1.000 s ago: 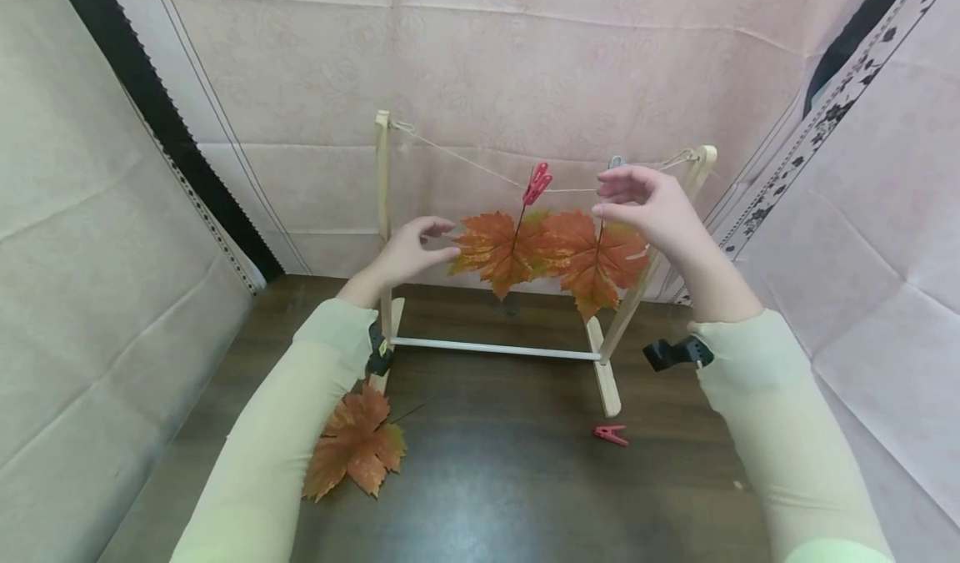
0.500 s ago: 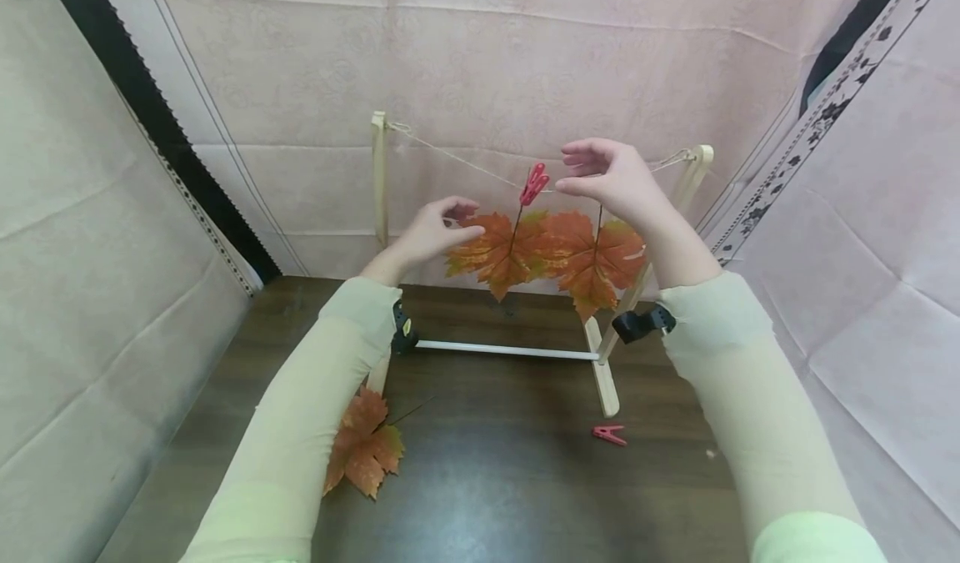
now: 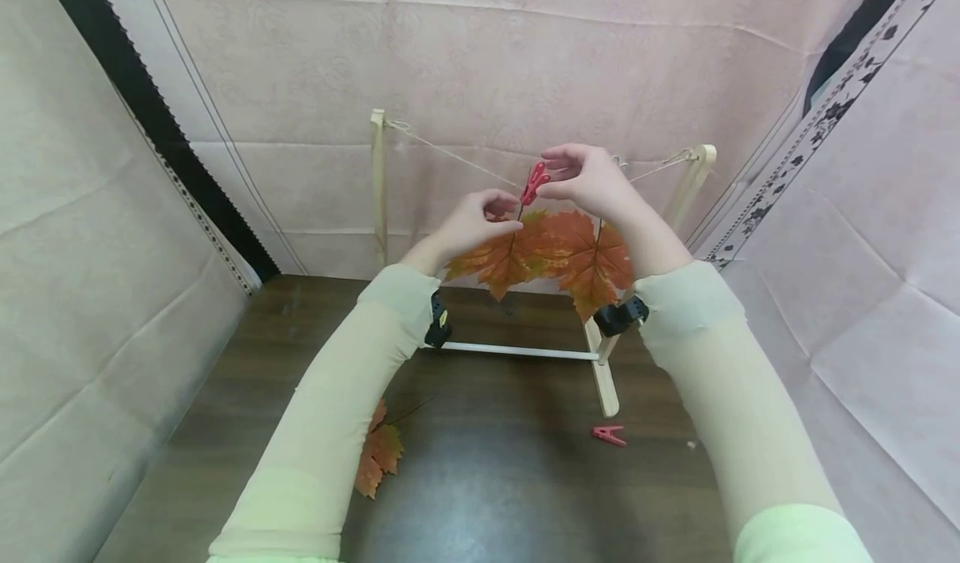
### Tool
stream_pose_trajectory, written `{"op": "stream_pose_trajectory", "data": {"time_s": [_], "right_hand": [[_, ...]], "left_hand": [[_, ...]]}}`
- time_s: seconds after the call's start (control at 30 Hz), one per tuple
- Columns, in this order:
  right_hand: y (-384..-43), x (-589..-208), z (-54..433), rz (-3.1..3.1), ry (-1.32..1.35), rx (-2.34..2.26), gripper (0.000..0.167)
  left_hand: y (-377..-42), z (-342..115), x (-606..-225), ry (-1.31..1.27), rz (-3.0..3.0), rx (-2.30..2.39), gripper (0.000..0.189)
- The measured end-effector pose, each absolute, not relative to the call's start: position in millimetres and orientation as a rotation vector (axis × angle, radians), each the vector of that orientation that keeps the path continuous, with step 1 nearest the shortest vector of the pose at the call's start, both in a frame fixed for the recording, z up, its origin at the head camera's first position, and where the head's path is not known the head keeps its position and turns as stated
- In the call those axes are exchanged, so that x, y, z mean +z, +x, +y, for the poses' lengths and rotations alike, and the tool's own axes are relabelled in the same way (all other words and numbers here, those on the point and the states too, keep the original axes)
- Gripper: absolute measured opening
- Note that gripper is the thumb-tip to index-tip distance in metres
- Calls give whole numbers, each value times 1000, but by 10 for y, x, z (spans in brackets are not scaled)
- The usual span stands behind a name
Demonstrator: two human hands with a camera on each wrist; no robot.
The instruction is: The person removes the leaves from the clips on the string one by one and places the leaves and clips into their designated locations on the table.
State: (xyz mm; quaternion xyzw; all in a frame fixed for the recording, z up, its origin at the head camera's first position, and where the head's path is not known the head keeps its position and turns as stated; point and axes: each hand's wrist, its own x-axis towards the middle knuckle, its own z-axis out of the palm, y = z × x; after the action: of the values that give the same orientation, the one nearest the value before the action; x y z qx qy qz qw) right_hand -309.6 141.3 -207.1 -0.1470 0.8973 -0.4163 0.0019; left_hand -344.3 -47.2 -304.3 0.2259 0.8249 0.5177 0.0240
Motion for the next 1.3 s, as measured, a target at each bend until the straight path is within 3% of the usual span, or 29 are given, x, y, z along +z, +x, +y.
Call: {"op": "stream_pose_trajectory", "data": {"time_s": [0.37, 1.3], "right_hand": [[-3117, -2057, 1346, 2827, -424, -1314, 43], [-3094, -2002, 1401, 2841, -390, -1329, 36]], "left_hand": [[-3479, -363, -3054, 841, 2597, 1542, 15], [-3391, -348, -3112, 851, 2653, 1538, 13]]}}
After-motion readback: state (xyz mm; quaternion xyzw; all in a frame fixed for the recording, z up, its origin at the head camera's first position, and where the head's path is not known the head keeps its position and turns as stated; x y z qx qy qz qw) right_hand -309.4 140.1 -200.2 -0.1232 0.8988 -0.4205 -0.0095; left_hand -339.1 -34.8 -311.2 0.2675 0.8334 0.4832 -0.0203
